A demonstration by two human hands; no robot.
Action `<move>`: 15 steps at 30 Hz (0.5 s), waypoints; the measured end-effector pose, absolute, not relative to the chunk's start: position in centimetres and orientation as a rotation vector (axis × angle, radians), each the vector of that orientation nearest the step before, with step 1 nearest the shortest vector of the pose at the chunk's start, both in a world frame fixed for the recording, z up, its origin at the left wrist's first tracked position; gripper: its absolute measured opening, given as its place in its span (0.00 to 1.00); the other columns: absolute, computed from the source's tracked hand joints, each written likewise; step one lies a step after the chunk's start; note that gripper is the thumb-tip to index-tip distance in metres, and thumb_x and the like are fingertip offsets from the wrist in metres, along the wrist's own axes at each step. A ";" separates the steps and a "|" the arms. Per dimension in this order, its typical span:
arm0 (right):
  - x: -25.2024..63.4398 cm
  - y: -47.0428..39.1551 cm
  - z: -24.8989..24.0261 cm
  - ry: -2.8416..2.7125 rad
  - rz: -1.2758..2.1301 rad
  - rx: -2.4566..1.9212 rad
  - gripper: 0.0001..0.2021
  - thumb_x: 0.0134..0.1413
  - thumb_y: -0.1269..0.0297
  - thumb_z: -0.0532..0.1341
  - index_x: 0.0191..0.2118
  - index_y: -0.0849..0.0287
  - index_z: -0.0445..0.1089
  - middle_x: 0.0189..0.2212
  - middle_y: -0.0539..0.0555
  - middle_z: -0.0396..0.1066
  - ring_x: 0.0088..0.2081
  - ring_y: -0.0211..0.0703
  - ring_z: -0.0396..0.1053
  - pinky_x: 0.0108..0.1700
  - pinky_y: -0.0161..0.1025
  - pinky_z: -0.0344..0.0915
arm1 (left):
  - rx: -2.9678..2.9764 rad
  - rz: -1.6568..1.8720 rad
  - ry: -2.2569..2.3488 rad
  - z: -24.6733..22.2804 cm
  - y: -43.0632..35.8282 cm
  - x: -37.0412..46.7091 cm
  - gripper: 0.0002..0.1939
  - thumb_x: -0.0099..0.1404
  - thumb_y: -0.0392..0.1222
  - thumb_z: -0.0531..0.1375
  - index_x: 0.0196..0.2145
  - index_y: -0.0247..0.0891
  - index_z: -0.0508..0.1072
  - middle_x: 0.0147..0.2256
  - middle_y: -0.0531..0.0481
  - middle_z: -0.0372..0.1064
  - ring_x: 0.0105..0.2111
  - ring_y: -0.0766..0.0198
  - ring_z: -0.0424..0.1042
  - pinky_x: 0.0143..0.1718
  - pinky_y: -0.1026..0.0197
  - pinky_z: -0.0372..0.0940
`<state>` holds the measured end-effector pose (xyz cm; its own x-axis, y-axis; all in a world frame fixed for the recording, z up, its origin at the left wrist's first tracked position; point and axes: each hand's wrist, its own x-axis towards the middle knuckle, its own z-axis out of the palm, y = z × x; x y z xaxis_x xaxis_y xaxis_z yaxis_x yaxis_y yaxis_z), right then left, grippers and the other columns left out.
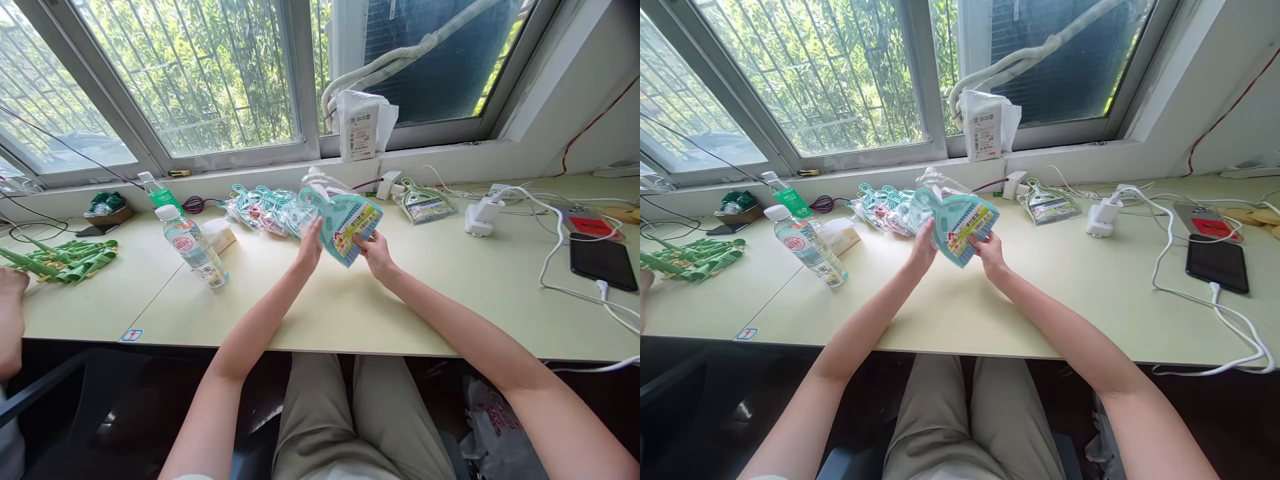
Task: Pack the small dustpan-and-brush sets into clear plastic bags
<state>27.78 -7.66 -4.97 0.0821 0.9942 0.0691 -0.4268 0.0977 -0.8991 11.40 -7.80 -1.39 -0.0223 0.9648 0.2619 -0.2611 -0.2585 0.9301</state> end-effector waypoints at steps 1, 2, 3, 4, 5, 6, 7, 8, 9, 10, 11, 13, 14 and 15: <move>27.7 -7.8 -4.9 -0.875 1.265 -0.856 0.21 0.37 0.61 0.73 0.39 0.54 0.67 0.43 0.54 0.76 0.46 0.48 0.75 0.47 0.46 0.76 | 1.147 1.423 0.770 -2.0 -7.9 12.0 0.24 0.69 0.50 0.56 0.59 0.41 0.63 0.57 0.42 0.67 0.60 0.48 0.64 0.60 0.42 0.62; 27.7 -7.9 -4.8 -0.869 1.244 -0.861 0.21 0.37 0.60 0.73 0.39 0.55 0.67 0.43 0.54 0.76 0.46 0.49 0.75 0.47 0.46 0.76 | 1.088 1.358 0.708 -2.5 -8.2 12.7 0.23 0.67 0.50 0.59 0.57 0.41 0.67 0.55 0.44 0.70 0.59 0.48 0.66 0.60 0.43 0.62; 27.8 -7.9 -4.7 -0.856 1.218 -0.864 0.22 0.37 0.58 0.73 0.39 0.55 0.67 0.43 0.55 0.76 0.47 0.50 0.75 0.46 0.46 0.76 | 1.040 1.299 0.665 -3.1 -8.5 13.4 0.22 0.65 0.50 0.61 0.55 0.41 0.69 0.53 0.45 0.72 0.58 0.49 0.67 0.60 0.44 0.61; 27.8 -7.9 -4.7 -0.842 1.192 -0.864 0.22 0.37 0.57 0.73 0.39 0.54 0.66 0.44 0.55 0.76 0.47 0.50 0.75 0.46 0.46 0.76 | 1.018 1.241 0.632 -3.5 -8.9 14.0 0.22 0.63 0.50 0.63 0.53 0.41 0.71 0.52 0.46 0.73 0.57 0.49 0.68 0.61 0.44 0.61; 27.9 -7.8 -4.6 -0.834 1.171 -0.862 0.23 0.37 0.56 0.73 0.39 0.54 0.66 0.44 0.56 0.76 0.48 0.51 0.74 0.46 0.47 0.76 | 1.009 1.194 0.603 -3.8 -9.2 14.5 0.23 0.62 0.50 0.64 0.52 0.41 0.72 0.52 0.46 0.73 0.57 0.49 0.68 0.61 0.45 0.60; 28.0 -7.8 -4.5 -0.834 1.154 -0.860 0.23 0.37 0.54 0.73 0.39 0.54 0.65 0.44 0.56 0.76 0.48 0.51 0.74 0.46 0.47 0.76 | 1.006 1.167 0.581 -3.9 -9.4 14.8 0.24 0.61 0.52 0.65 0.52 0.41 0.72 0.52 0.46 0.73 0.58 0.49 0.68 0.61 0.45 0.60; 28.0 -7.7 -4.5 -0.841 1.146 -0.857 0.24 0.37 0.53 0.73 0.39 0.54 0.65 0.45 0.56 0.75 0.48 0.51 0.74 0.46 0.47 0.76 | 1.006 1.170 0.566 -3.8 -9.5 14.8 0.25 0.60 0.53 0.65 0.52 0.42 0.72 0.52 0.46 0.73 0.58 0.49 0.67 0.61 0.46 0.60; 28.0 -7.7 -4.5 -0.851 1.144 -0.856 0.25 0.37 0.53 0.73 0.40 0.54 0.64 0.45 0.56 0.75 0.48 0.51 0.74 0.46 0.47 0.76 | 1.006 1.201 0.559 -3.5 -9.5 14.7 0.25 0.60 0.54 0.65 0.53 0.42 0.72 0.52 0.46 0.73 0.58 0.49 0.67 0.61 0.46 0.61; 27.9 -7.7 -4.5 -0.861 1.150 -0.858 0.25 0.36 0.52 0.73 0.40 0.53 0.64 0.44 0.56 0.75 0.48 0.51 0.74 0.46 0.47 0.76 | 1.006 1.252 0.561 -3.1 -9.4 14.3 0.26 0.61 0.56 0.64 0.53 0.42 0.71 0.52 0.46 0.73 0.59 0.49 0.67 0.60 0.47 0.62; 27.8 -7.8 -4.5 -0.871 1.163 -0.862 0.25 0.36 0.52 0.73 0.39 0.53 0.63 0.44 0.55 0.75 0.48 0.51 0.74 0.45 0.48 0.76 | 1.008 1.310 0.567 -2.5 -9.2 13.8 0.26 0.62 0.57 0.62 0.54 0.42 0.71 0.52 0.47 0.73 0.58 0.50 0.67 0.59 0.47 0.62; 27.6 -7.9 -4.6 -0.883 1.184 -0.866 0.26 0.36 0.53 0.73 0.39 0.52 0.63 0.43 0.55 0.75 0.47 0.51 0.74 0.45 0.48 0.76 | 1.012 1.364 0.575 -2.0 -9.0 13.2 0.26 0.63 0.57 0.61 0.54 0.42 0.70 0.52 0.47 0.73 0.58 0.50 0.68 0.59 0.48 0.63; 27.2 -8.2 -4.6 -0.911 1.234 -0.866 0.26 0.36 0.54 0.74 0.39 0.52 0.62 0.42 0.54 0.76 0.47 0.51 0.74 0.45 0.49 0.76 | 1.016 1.410 0.603 -1.4 -8.7 12.1 0.25 0.63 0.55 0.62 0.54 0.42 0.70 0.51 0.48 0.74 0.57 0.50 0.69 0.58 0.48 0.64; 27.0 -8.4 -4.6 -0.920 1.253 -0.860 0.26 0.35 0.54 0.74 0.39 0.52 0.62 0.42 0.54 0.76 0.47 0.51 0.74 0.45 0.49 0.76 | 1.015 1.394 0.616 -1.3 -8.6 11.8 0.24 0.63 0.53 0.62 0.54 0.41 0.70 0.50 0.47 0.75 0.56 0.50 0.70 0.58 0.47 0.64; 27.0 -8.5 -4.6 -0.921 1.264 -0.851 0.26 0.35 0.55 0.74 0.39 0.52 0.63 0.41 0.54 0.76 0.47 0.51 0.74 0.46 0.49 0.76 | 1.015 1.357 0.623 -1.5 -8.6 11.7 0.24 0.62 0.52 0.64 0.53 0.40 0.71 0.49 0.47 0.75 0.56 0.50 0.70 0.59 0.47 0.63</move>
